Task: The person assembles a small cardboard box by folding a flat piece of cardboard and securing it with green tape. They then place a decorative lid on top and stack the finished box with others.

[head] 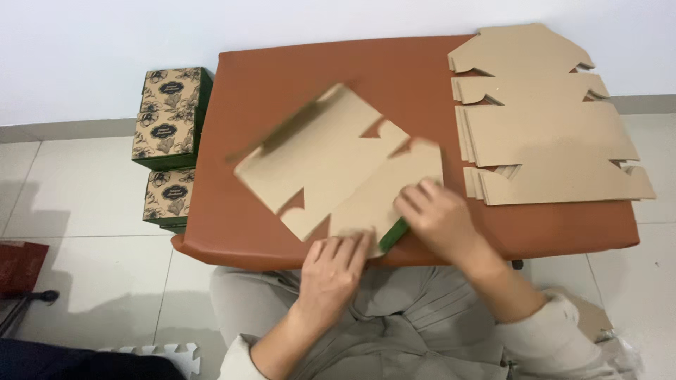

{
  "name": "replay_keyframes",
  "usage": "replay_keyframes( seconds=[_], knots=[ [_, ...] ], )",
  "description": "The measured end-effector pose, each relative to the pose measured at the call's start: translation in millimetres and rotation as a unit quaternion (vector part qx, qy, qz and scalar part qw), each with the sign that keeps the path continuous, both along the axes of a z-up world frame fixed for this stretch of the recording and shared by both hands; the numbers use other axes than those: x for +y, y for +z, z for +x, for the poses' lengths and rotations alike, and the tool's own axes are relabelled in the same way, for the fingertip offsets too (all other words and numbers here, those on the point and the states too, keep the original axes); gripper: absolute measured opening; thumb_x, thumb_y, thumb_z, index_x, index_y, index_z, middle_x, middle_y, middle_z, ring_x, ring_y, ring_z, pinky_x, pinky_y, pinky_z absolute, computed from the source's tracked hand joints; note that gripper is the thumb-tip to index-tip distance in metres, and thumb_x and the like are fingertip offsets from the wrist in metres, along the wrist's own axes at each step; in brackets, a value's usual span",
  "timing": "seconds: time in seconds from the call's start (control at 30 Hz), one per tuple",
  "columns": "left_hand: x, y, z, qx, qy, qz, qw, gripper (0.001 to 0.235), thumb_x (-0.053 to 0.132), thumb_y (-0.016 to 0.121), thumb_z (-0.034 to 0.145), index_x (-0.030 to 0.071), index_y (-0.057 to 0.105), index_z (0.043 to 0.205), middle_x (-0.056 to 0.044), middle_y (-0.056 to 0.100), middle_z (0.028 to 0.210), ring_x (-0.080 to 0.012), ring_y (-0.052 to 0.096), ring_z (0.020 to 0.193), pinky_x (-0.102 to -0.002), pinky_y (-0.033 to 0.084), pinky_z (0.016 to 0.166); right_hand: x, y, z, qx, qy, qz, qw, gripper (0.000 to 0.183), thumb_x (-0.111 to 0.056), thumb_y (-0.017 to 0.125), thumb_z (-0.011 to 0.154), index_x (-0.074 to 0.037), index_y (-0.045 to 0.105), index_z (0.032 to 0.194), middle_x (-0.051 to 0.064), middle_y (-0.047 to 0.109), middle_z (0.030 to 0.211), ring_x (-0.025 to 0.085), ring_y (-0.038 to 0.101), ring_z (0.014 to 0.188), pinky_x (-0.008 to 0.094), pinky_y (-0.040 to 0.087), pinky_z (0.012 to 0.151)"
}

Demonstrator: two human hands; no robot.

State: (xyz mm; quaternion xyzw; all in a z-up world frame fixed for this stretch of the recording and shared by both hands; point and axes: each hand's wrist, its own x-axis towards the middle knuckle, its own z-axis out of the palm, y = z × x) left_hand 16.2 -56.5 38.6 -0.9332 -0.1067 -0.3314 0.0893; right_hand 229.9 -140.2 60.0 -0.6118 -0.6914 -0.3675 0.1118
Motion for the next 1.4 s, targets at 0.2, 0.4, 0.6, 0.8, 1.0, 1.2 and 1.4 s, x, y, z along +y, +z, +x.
replay_keyframes(
  seconds=[0.2, 0.4, 0.6, 0.8, 1.0, 1.2, 1.4],
  knots=[
    [17, -20, 17, -0.051, -0.153, -0.092, 0.983, 0.021, 0.018, 0.057, 0.100, 0.013, 0.073, 0.111, -0.008, 0.072, 0.110, -0.0250, 0.067, 0.105, -0.046, 0.046, 0.097, 20, -54, 80, 0.016, 0.011, 0.007, 1.000, 0.012, -0.004, 0.062, 0.092, -0.014, 0.061, 0.086, 0.003, 0.055, 0.090, 0.021, 0.061, 0.087, 0.024, 0.052, 0.059],
    [42, -35, 32, -0.053, -0.157, -0.132, 0.977, 0.020, 0.010, 0.064, 0.096, 0.013, 0.074, 0.113, -0.008, 0.073, 0.091, -0.0237, 0.073, 0.078, -0.033, 0.058, 0.073, 7, -66, 97, 0.016, 0.015, -0.047, 0.999, 0.022, 0.003, 0.059, 0.077, -0.010, 0.068, 0.093, 0.004, 0.064, 0.097, 0.022, 0.068, 0.104, 0.027, 0.059, 0.081],
    [41, -31, 34, -0.021, -0.153, -0.168, 0.974, 0.019, 0.011, 0.068, 0.091, 0.014, 0.075, 0.109, -0.006, 0.072, 0.088, -0.0221, 0.073, 0.077, -0.033, 0.058, 0.070, -18, -35, 53, 0.071, -0.076, -0.193, 0.976, 0.052, -0.012, 0.062, 0.070, -0.006, 0.069, 0.121, 0.014, 0.069, 0.128, 0.025, 0.054, 0.136, 0.048, 0.030, 0.122],
    [39, -40, 37, -0.011, -0.114, -0.166, 0.979, 0.018, 0.012, 0.073, 0.089, 0.015, 0.075, 0.106, -0.005, 0.070, 0.081, -0.0194, 0.071, 0.071, -0.031, 0.057, 0.065, -53, -39, 0, 0.176, -0.085, -0.219, 0.956, 0.044, -0.020, 0.059, 0.081, -0.004, 0.069, 0.121, 0.024, 0.071, 0.119, 0.032, 0.067, 0.118, 0.049, 0.033, 0.119],
    [44, -10, 38, 0.013, -0.126, -0.239, 0.963, 0.005, 0.015, 0.078, 0.084, 0.014, 0.074, 0.088, -0.005, 0.070, 0.072, -0.0236, 0.071, 0.069, -0.033, 0.056, 0.063, -50, -42, -16, 0.238, -0.125, -0.079, 0.960, 0.017, -0.032, 0.068, 0.093, -0.018, 0.077, 0.100, 0.004, 0.076, 0.103, 0.023, 0.066, 0.117, 0.050, 0.037, 0.112],
    [63, 17, 38, 0.088, -0.127, -0.355, 0.922, 0.027, 0.022, 0.085, 0.074, 0.012, 0.073, 0.096, -0.007, 0.075, 0.085, -0.0287, 0.071, 0.091, -0.039, 0.053, 0.082, -37, -24, -25, 0.426, -0.135, -0.090, 0.890, 0.013, -0.026, 0.072, 0.093, -0.015, 0.077, 0.090, 0.001, 0.068, 0.079, 0.022, 0.068, 0.077, 0.036, 0.050, 0.070],
    [76, 8, 49, 0.121, -0.083, -0.407, 0.901, 0.010, 0.017, 0.076, 0.084, 0.013, 0.075, 0.093, -0.008, 0.073, 0.087, -0.0313, 0.069, 0.091, -0.042, 0.050, 0.084, -29, -30, -19, 0.484, -0.152, -0.056, 0.860, 0.011, -0.021, 0.074, 0.089, -0.010, 0.073, 0.086, 0.007, 0.066, 0.071, 0.030, 0.068, 0.071, 0.041, 0.051, 0.066]
  ],
)
